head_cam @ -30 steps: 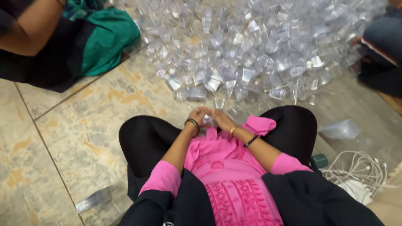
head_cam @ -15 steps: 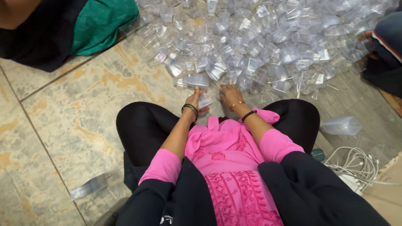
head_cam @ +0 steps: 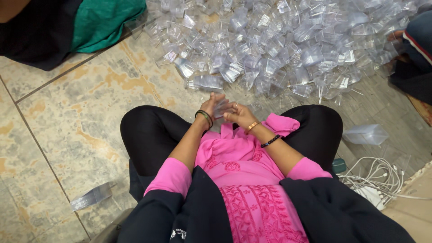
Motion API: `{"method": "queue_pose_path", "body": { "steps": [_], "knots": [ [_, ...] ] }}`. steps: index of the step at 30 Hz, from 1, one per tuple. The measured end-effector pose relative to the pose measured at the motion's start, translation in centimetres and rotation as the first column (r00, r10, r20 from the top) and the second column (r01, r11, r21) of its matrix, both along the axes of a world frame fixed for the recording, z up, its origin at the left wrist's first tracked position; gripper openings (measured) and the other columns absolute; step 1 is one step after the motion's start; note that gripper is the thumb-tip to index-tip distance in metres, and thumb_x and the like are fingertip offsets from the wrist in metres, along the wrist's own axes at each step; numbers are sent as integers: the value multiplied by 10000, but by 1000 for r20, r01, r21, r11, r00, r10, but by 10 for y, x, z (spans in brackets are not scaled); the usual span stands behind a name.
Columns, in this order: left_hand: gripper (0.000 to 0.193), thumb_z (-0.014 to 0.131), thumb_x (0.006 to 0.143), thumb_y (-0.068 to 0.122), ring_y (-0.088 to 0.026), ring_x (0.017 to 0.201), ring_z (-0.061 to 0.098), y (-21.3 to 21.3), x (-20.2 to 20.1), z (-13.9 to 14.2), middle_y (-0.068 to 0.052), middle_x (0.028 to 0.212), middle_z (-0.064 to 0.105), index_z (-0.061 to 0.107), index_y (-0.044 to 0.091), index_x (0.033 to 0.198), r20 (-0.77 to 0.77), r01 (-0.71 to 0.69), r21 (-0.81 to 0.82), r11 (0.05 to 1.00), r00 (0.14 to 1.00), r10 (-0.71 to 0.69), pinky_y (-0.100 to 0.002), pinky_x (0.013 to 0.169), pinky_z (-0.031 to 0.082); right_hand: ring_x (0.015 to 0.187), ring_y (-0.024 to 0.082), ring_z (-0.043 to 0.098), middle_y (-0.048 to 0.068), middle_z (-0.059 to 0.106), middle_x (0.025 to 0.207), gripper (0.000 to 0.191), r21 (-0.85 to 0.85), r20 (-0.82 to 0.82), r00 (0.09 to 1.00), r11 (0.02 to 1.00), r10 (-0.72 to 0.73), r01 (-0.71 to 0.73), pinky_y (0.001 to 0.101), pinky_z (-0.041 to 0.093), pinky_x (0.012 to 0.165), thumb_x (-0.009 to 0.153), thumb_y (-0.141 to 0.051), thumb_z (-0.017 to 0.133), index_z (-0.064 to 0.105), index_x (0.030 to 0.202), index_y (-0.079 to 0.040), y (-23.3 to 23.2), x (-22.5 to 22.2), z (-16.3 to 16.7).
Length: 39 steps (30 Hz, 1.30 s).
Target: The person sits on the floor among a large pile of small clear plastic cups and nests cups one at a time into stacks, then sets completed stacks aside. Other workers around the pile perform the same cup-nesting work.
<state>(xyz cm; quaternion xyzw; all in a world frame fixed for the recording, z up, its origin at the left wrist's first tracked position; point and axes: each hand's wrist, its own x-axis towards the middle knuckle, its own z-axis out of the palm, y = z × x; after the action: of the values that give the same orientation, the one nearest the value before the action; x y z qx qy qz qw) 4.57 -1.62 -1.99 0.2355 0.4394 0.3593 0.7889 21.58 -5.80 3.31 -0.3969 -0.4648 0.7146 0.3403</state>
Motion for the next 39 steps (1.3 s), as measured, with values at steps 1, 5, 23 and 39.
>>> {"method": "queue_pose_path", "body": {
  "steps": [1, 5, 23, 39],
  "knots": [
    [732, 364, 982, 649, -243, 1139, 688, 0, -2, 0, -107, 1302, 672, 530, 108, 1446, 113, -36, -60, 998, 993, 43, -406, 973, 552, 991, 111, 660, 60, 729, 1210, 367, 13, -54, 997, 998, -57, 58, 266, 538, 845, 1000, -37, 686, 576, 1350, -22, 1, 0, -4],
    [604, 489, 1088, 515, -285, 1096, 674, -3, -11, 1, -170, 1272, 667, 507, 25, 1441, 623, 130, 12, 991, 774, -109, -507, 990, 560, 1006, 141, 702, 47, 727, 1135, 373, 0, -251, 961, 993, -114, 118, 287, 577, 833, 948, -7, 686, 580, 1301, -64, 10, -2, -15],
    [398, 624, 1085, 369, -167, 602, 373, 1, 1, -21, -86, 853, 400, 574, 5, 1236, -183, -136, -31, 990, 975, 128, -316, 478, 315, 1003, 370, 711, 174, 742, 1046, 232, 342, 925, 350, 734, -151, -587, 432, 572, 844, 913, -89, 626, 703, 1131, -78, 1, -7, -21],
    [278, 734, 932, 290, -102, 770, 577, -4, 7, -21, -5, 900, 633, 679, 97, 1125, -306, -158, -18, 987, 941, 145, -249, 655, 485, 841, 184, 709, 140, 747, 962, 656, 288, 478, 565, 727, -673, 623, 301, 566, 732, 772, -322, 882, 607, 1199, 93, 109, -43, 35]
  ]
}}
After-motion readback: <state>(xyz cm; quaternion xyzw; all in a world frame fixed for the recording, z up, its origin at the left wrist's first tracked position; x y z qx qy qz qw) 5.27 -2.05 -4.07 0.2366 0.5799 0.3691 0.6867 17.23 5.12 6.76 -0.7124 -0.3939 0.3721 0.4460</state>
